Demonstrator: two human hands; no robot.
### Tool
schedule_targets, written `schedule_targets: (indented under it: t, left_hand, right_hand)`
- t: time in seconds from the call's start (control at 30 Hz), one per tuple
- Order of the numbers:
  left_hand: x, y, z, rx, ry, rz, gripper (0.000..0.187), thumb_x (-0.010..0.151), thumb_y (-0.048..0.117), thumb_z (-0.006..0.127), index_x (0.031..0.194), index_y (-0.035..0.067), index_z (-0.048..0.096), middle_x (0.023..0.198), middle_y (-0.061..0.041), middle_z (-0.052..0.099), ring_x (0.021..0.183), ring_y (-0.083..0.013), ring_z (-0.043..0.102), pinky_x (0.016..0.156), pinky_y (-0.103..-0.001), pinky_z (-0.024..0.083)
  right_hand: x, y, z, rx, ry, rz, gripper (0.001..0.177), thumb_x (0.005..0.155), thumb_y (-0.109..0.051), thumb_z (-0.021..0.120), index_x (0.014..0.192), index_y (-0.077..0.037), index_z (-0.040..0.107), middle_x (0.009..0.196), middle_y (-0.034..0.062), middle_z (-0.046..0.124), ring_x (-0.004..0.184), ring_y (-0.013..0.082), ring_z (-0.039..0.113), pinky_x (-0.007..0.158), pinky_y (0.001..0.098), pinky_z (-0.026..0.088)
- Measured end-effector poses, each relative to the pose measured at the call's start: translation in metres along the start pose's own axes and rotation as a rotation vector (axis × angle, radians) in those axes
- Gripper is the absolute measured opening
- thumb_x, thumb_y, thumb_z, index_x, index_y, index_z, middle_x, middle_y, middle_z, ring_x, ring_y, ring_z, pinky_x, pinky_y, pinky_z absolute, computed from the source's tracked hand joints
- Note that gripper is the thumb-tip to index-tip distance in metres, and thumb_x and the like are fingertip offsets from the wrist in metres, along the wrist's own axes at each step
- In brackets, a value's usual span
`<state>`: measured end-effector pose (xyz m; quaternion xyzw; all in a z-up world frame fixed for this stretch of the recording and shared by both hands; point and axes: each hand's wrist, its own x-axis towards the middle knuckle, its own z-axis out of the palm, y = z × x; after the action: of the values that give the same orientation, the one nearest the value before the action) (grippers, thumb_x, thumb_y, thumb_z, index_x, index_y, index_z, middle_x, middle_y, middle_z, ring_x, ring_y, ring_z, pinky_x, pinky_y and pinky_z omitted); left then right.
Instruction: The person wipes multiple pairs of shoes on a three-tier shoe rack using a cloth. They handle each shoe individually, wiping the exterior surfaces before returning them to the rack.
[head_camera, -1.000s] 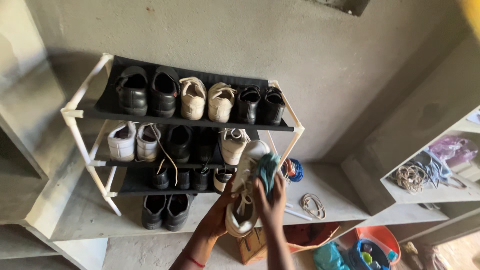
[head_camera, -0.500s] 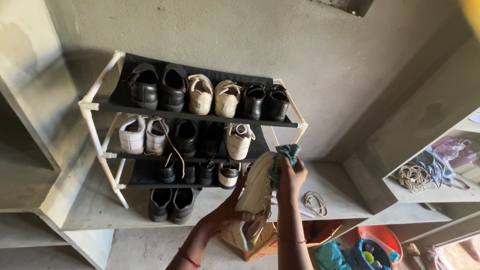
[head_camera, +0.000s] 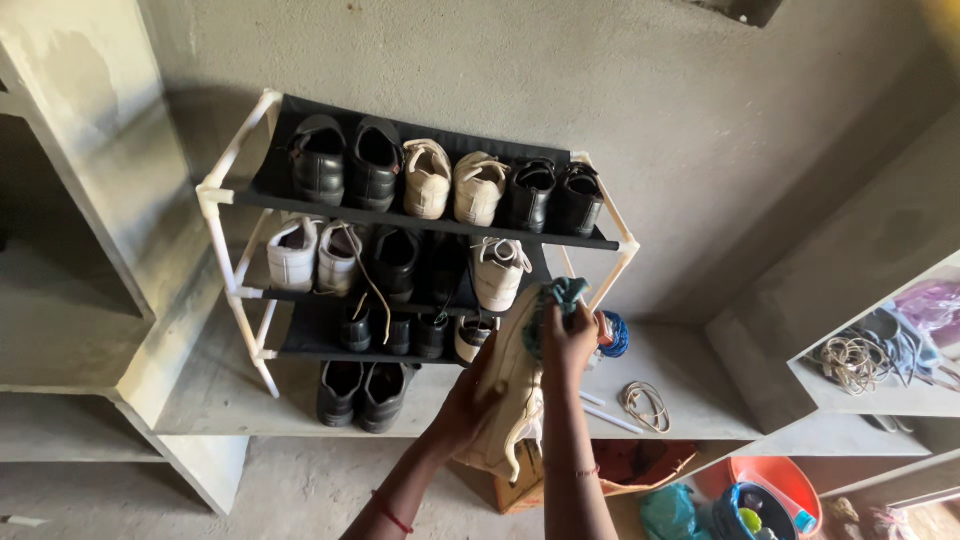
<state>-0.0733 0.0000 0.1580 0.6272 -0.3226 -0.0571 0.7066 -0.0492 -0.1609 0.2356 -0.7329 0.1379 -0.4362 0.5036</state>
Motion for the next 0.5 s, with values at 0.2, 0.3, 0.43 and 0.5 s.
schedule_targets:
  t: [0.2, 0.3, 0.43, 0.5]
  left_hand:
    - [0.013, -0.004, -0.026, -0.101, 0.147, -0.091, 0.061, 0.107, 0.037, 0.031, 0.164, 0.018, 0.02, 0.169, -0.008, 0.026, 0.153, -0.0222, 0.031, 0.121, -0.036, 0.035]
    - [0.022, -0.011, -0.044, -0.282, 0.125, 0.063, 0.063, 0.109, 0.029, 0.039, 0.167, 0.016, 0.019, 0.153, -0.02, 0.054, 0.132, -0.0277, 0.055, 0.109, -0.038, 0.048]
    - [0.025, -0.02, -0.048, -0.226, 0.173, 0.097, 0.052, 0.11, 0.023, 0.042, 0.16, 0.01, 0.036, 0.161, -0.011, 0.046, 0.143, -0.0212, 0.046, 0.116, -0.036, 0.039]
    - [0.025, -0.022, -0.044, -0.14, 0.155, 0.169, 0.052, 0.109, 0.021, 0.043, 0.159, 0.011, 0.039, 0.157, -0.012, 0.051, 0.141, -0.0222, 0.05, 0.115, -0.036, 0.041]
  right_hand:
    - [-0.09, -0.036, 0.001, -0.29, -0.184, -0.445, 0.038, 0.077, -0.008, 0.078, 0.114, 0.001, 0.072, 0.127, 0.0306, 0.063, 0.115, 0.0441, 0.062, 0.095, 0.046, 0.052]
    - [-0.145, -0.066, -0.003, -0.308, -0.208, -0.62, 0.044, 0.078, -0.003, 0.072, 0.121, 0.004, 0.064, 0.139, 0.0304, 0.058, 0.13, 0.0506, 0.055, 0.11, 0.0548, 0.046]
    - [-0.17, -0.077, -0.011, -0.398, -0.231, -0.686, 0.045, 0.07, 0.0, 0.07, 0.115, 0.004, 0.065, 0.138, 0.0307, 0.055, 0.133, 0.053, 0.05, 0.112, 0.062, 0.037]
    - [-0.149, -0.069, -0.007, -0.349, -0.213, -0.716, 0.05, 0.07, -0.001, 0.072, 0.119, 0.006, 0.065, 0.138, 0.0309, 0.054, 0.131, 0.0506, 0.051, 0.114, 0.0613, 0.036]
